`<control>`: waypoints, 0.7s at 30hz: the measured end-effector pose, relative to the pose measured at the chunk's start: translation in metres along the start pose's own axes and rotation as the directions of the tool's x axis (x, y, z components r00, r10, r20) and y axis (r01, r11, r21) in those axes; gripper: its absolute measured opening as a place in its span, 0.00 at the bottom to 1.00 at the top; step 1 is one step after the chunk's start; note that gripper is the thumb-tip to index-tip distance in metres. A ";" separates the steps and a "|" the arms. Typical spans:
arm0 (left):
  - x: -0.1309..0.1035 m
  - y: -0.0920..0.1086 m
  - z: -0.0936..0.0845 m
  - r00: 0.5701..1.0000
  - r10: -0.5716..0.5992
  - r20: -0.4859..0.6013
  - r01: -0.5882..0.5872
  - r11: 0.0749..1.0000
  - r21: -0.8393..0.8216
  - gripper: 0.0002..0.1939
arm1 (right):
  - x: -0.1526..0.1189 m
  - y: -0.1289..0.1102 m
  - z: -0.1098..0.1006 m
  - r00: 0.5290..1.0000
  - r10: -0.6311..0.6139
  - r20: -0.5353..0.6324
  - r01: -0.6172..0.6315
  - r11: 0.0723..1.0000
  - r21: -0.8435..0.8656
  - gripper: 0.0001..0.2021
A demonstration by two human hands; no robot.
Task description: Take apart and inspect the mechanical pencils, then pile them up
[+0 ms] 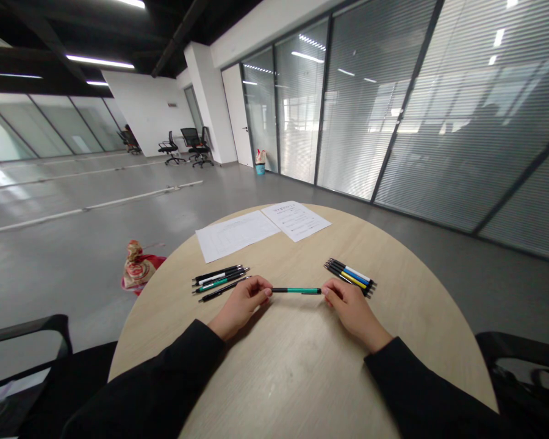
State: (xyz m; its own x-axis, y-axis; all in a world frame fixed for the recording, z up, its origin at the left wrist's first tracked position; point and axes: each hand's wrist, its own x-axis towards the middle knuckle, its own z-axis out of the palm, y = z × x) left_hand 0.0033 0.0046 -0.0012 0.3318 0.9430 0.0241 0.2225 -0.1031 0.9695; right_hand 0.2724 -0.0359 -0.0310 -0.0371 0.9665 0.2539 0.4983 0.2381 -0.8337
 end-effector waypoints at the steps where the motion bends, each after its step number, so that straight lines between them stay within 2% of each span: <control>1: 0.000 0.000 0.000 1.000 -0.001 0.001 0.001 1.000 0.003 0.13 | 0.000 0.000 0.000 1.000 -0.007 -0.004 0.007 1.000 -0.006 0.13; 21: -0.001 -0.002 0.000 1.000 0.014 0.005 -0.014 0.999 0.035 0.13 | 0.000 -0.004 0.001 1.000 -0.021 -0.002 0.021 1.000 -0.018 0.14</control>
State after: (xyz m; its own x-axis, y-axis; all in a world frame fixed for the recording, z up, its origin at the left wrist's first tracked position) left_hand 0.0031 0.0042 -0.0029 0.3394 0.9400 0.0360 0.2501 -0.1271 0.9598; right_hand 0.2699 -0.0371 -0.0281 -0.0460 0.9612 0.2721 0.5132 0.2565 -0.8191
